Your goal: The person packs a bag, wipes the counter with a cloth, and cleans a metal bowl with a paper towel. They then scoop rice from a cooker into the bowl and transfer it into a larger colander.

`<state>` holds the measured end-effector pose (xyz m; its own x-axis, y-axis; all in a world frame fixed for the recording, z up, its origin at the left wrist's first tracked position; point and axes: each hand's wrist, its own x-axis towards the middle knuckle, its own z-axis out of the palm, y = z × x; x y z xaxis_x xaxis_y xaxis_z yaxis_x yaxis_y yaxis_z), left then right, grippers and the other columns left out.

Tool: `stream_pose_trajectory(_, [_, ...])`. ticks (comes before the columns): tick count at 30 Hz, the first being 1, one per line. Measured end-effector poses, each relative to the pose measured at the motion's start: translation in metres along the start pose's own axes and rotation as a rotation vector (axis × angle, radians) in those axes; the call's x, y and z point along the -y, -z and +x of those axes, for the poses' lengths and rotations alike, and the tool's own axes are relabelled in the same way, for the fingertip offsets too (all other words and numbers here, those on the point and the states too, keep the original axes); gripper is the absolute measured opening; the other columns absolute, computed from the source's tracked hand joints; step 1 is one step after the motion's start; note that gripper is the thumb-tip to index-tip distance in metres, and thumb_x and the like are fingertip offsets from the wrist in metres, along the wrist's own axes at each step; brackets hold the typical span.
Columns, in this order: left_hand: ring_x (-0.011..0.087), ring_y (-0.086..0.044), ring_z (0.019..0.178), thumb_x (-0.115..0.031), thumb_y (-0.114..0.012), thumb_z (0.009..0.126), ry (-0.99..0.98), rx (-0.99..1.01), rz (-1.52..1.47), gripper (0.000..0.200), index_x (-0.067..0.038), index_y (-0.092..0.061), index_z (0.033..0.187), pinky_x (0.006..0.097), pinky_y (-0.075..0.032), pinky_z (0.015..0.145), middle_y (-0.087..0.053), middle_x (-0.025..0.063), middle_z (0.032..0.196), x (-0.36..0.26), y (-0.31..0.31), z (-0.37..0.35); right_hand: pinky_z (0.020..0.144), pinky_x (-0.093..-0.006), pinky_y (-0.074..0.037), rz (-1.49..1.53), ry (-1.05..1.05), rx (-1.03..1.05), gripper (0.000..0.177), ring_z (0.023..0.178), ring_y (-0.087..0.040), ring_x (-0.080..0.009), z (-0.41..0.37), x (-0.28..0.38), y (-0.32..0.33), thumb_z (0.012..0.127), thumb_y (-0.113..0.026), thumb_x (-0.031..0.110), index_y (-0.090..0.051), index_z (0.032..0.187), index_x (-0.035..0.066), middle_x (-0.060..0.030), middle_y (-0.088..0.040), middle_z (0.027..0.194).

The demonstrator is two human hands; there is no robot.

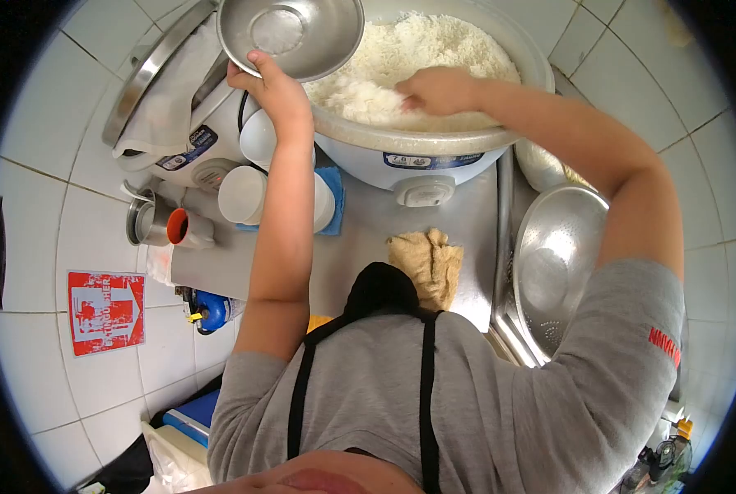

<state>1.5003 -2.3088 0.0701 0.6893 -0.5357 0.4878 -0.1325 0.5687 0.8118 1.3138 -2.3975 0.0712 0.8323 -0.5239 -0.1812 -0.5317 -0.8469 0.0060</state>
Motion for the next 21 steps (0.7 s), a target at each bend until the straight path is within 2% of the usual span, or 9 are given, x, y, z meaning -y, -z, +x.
stream_pose_trajectory(2, [0.0333, -0.03, 0.124, -0.038, -0.029, 0.096, -0.01, 0.002, 0.014, 0.059, -0.001, -0.005, 0.134, 0.0388, -0.026, 0.102, -0.019, 0.0273, 0.135, 0.001, 0.0, -0.002, 0.071, -0.0439, -0.044, 0.103, 0.061, -0.036, 0.022, 0.081, -0.058, -0.0344, 0.009, 0.006, -0.005, 0.084, -0.053, 0.023, -0.057, 0.088, 0.002, -0.0172, -0.061, 0.081])
stream_pose_trajectory(5, [0.0351, -0.03, 0.124, -0.039, -0.03, 0.096, -0.07, -0.009, 0.024, 0.06, 0.0, -0.006, 0.135, 0.0394, -0.026, 0.102, -0.018, 0.0286, 0.135, 0.007, 0.002, 0.001, 0.068, -0.0424, -0.043, 0.19, 0.136, -0.014, 0.024, 0.074, -0.057, -0.0324, 0.008, 0.007, -0.002, 0.085, -0.053, 0.023, -0.056, 0.085, -0.001, -0.0171, -0.059, 0.076])
stream_pose_trajectory(8, [0.0351, -0.034, 0.121, -0.037, -0.03, 0.095, -0.068, -0.005, 0.054, 0.058, 0.001, -0.01, 0.134, 0.039, -0.027, 0.101, -0.019, 0.0269, 0.136, 0.008, 0.003, 0.007, 0.057, -0.0359, -0.041, 0.349, 0.162, 0.054, 0.026, 0.059, -0.051, -0.0228, 0.006, -0.012, -0.01, 0.087, -0.053, 0.025, -0.054, 0.081, 0.0, -0.0112, -0.054, 0.065])
stream_pose_trajectory(11, [0.0352, -0.036, 0.12, -0.036, -0.033, 0.095, -0.095, 0.085, 0.097, 0.057, 0.001, -0.016, 0.134, 0.039, -0.029, 0.1, -0.023, 0.0245, 0.135, 0.011, 0.008, 0.028, 0.046, -0.028, -0.034, 0.701, -0.035, 0.244, 0.028, 0.051, -0.041, -0.0121, -0.005, -0.022, -0.004, 0.088, -0.053, 0.029, -0.052, 0.076, 0.003, -0.003, -0.047, 0.06])
stream_pose_trajectory(12, [0.0361, -0.038, 0.119, -0.035, -0.033, 0.094, -0.112, 0.102, 0.163, 0.056, 0.001, -0.017, 0.134, 0.0396, -0.03, 0.099, -0.025, 0.0242, 0.135, 0.015, 0.009, 0.038, 0.039, -0.0243, -0.027, 0.76, -0.083, 0.273, 0.028, 0.045, -0.036, -0.0071, -0.008, -0.028, -0.001, 0.088, -0.053, 0.031, -0.05, 0.075, 0.007, 0.0016, -0.043, 0.058])
stream_pose_trajectory(15, [0.0389, -0.042, 0.116, -0.034, -0.035, 0.094, -0.135, 0.173, 0.39, 0.055, 0.001, -0.021, 0.133, 0.0415, -0.034, 0.096, -0.03, 0.0241, 0.133, 0.019, 0.009, 0.059, 0.039, -0.0231, -0.028, 0.741, -0.231, 0.248, 0.025, 0.045, -0.035, -0.0066, -0.025, -0.029, 0.039, 0.088, -0.053, 0.031, -0.051, 0.078, 0.008, 0.0034, -0.043, 0.057])
stream_pose_trajectory(17, [0.041, -0.043, 0.114, -0.034, -0.036, 0.093, -0.1, 0.251, 0.576, 0.055, 0.001, -0.022, 0.133, 0.043, -0.036, 0.093, -0.032, 0.025, 0.131, 0.012, 0.003, 0.063, 0.037, -0.0223, -0.026, 0.597, -0.284, 0.16, 0.025, 0.043, -0.034, -0.0048, -0.027, -0.037, 0.067, 0.087, -0.054, 0.032, -0.051, 0.077, 0.009, 0.0049, -0.042, 0.055])
stream_pose_trajectory(19, [0.0419, -0.047, 0.11, -0.037, -0.035, 0.093, 0.036, 0.319, 0.662, 0.057, 0.002, -0.023, 0.132, 0.0436, -0.037, 0.092, -0.031, 0.026, 0.133, 0.006, -0.012, 0.055, 0.043, -0.0284, -0.04, 0.482, -0.281, 0.171, 0.02, 0.052, -0.051, -0.0113, -0.016, -0.049, 0.096, 0.088, -0.052, 0.027, -0.054, 0.08, 0.008, -0.0021, -0.053, 0.061])
stream_pose_trajectory(21, [0.0418, -0.047, 0.109, -0.038, -0.035, 0.092, 0.142, 0.397, 0.668, 0.058, 0.002, -0.023, 0.132, 0.043, -0.036, 0.094, -0.03, 0.0271, 0.133, 0.018, -0.03, 0.054, 0.072, -0.0434, -0.048, 0.028, -0.429, 0.172, 0.026, 0.087, -0.062, -0.0357, -0.001, -0.027, 0.124, 0.082, -0.051, 0.019, -0.066, 0.091, -0.001, -0.0183, -0.065, 0.09])
